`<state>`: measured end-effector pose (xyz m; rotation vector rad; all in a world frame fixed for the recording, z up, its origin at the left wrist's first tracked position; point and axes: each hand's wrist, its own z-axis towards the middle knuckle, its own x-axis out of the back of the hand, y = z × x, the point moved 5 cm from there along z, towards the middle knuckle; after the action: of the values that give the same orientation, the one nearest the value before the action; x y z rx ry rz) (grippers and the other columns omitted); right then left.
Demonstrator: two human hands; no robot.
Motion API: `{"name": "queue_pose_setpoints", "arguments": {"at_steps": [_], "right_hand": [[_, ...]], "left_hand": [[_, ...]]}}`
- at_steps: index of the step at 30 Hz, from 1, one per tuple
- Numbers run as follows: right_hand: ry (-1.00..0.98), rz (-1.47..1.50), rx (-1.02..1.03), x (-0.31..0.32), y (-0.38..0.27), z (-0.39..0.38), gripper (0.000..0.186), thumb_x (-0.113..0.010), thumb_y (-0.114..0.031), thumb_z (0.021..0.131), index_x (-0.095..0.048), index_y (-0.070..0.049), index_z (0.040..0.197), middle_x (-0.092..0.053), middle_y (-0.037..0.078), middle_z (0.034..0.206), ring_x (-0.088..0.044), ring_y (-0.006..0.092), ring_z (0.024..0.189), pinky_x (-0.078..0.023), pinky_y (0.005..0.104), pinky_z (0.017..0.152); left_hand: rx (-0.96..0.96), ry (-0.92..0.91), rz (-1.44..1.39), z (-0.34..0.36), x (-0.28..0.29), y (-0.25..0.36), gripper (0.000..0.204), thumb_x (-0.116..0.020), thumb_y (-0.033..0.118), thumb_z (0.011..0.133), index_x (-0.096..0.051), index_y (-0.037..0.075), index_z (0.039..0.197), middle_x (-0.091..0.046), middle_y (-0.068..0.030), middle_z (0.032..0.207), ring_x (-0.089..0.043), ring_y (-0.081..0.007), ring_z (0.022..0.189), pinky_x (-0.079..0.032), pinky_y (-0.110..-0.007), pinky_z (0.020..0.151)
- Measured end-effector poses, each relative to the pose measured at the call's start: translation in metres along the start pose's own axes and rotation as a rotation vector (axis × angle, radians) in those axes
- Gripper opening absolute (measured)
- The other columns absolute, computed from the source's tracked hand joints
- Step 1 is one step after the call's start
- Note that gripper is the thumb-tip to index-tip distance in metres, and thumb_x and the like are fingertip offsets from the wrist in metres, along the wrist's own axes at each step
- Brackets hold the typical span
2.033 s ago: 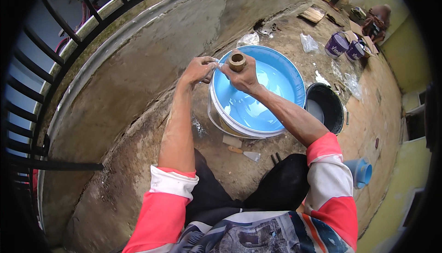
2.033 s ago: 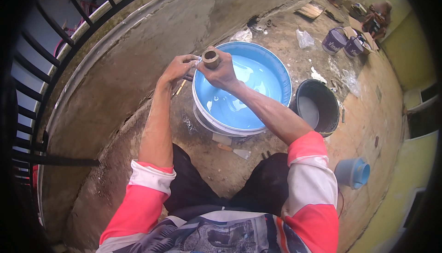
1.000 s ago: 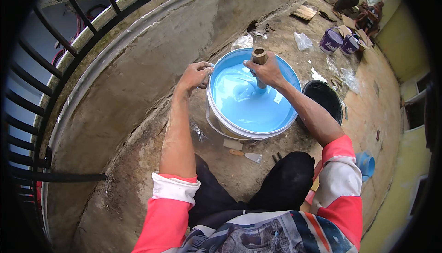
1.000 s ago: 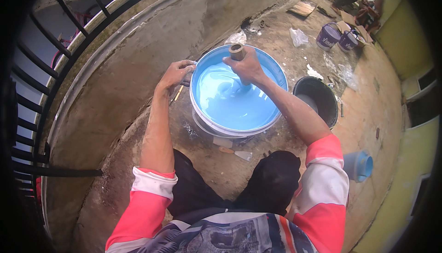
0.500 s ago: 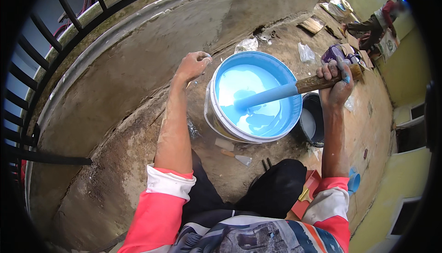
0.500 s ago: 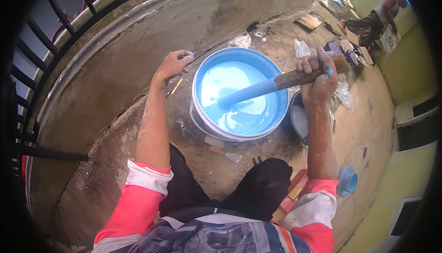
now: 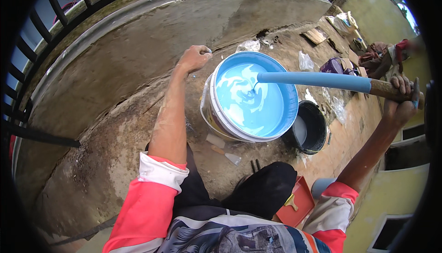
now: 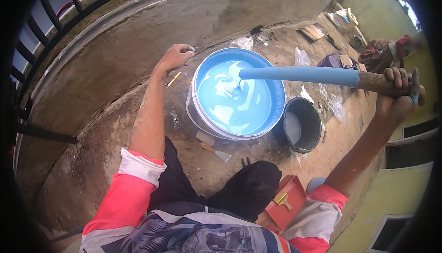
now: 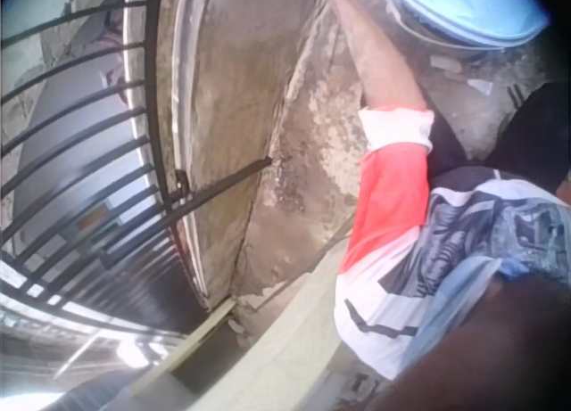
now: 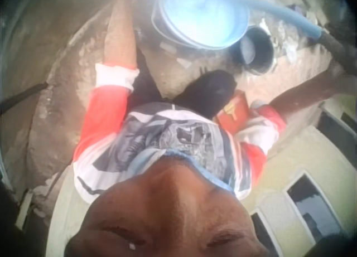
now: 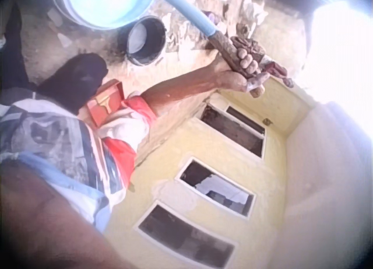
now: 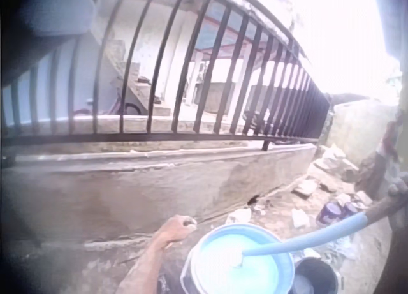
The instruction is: The person mixes light blue paint in a bucket using a wooden stick. They stir the paint thoroughly, then briefly use a paintbrush to clean their arm before placing the brush in a red tray.
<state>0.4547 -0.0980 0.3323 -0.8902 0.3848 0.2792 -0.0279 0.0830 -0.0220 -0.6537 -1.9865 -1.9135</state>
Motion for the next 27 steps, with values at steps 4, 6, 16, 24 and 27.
{"name": "queue_pose_setpoints", "arguments": {"at_steps": [4, 6, 16, 24, 27], "right_hand": [[-0.051, 0.052, -0.028, 0.01, -0.029, 0.018, 0.025, -0.059, -0.013, 0.093, -0.043, -0.009, 0.076, -0.036, 0.003, 0.071, -0.043, 0.0179, 0.068, -0.039, 0.0359, 0.074], [-0.055, 0.052, -0.022, 0.012, -0.041, 0.022, 0.023, -0.059, -0.012, 0.091, -0.043, -0.008, 0.075, -0.036, 0.004, 0.071, -0.043, 0.0188, 0.069, -0.039, 0.0365, 0.075], [-0.081, 0.07, -0.018, 0.011, -0.052, 0.026, 0.013, -0.058, -0.008, 0.09, -0.05, -0.005, 0.08, -0.04, 0.004, 0.072, -0.044, 0.019, 0.07, -0.039, 0.0365, 0.074], [-0.085, 0.087, -0.028, 0.012, -0.053, 0.019, 0.014, -0.055, -0.008, 0.09, -0.047, -0.005, 0.079, -0.04, 0.006, 0.072, -0.044, 0.0198, 0.07, -0.038, 0.0367, 0.074], [-0.071, 0.098, -0.018, 0.008, -0.054, 0.017, 0.014, -0.055, -0.007, 0.088, -0.045, -0.006, 0.078, -0.039, 0.006, 0.073, -0.044, 0.0203, 0.07, -0.038, 0.037, 0.075]], "left_hand": [[0.043, -0.031, 0.001, 0.003, -0.004, -0.014, 0.04, -0.067, 0.032, 0.086, -0.074, 0.008, 0.117, -0.073, -0.019, 0.115, -0.07, -0.0315, 0.106, -0.053, -0.04, 0.094], [0.097, -0.052, -0.041, 0.002, -0.011, -0.016, 0.038, -0.068, 0.031, 0.085, -0.075, 0.008, 0.115, -0.075, -0.0166, 0.104, -0.071, -0.0274, 0.095, -0.054, -0.038, 0.086], [0.092, -0.043, 0.064, 0.023, -0.038, -0.074, 0.024, -0.07, 0.028, 0.081, -0.076, 0.006, 0.087, -0.072, -0.013, 0.075, -0.068, -0.0215, 0.066, -0.052, -0.036, 0.063], [0.337, -0.108, 0.076, 0.009, -0.054, -0.137, 0.026, -0.064, 0.028, 0.085, -0.072, 0.003, 0.085, -0.073, -0.0136, 0.076, -0.069, -0.0259, 0.063, -0.054, -0.043, 0.057], [0.406, -0.157, 0.093, 0.002, -0.05, -0.148, 0.027, -0.06, 0.027, 0.09, -0.071, 0.003, 0.088, -0.073, -0.0117, 0.078, -0.071, -0.0274, 0.065, -0.054, -0.043, 0.055]]}}
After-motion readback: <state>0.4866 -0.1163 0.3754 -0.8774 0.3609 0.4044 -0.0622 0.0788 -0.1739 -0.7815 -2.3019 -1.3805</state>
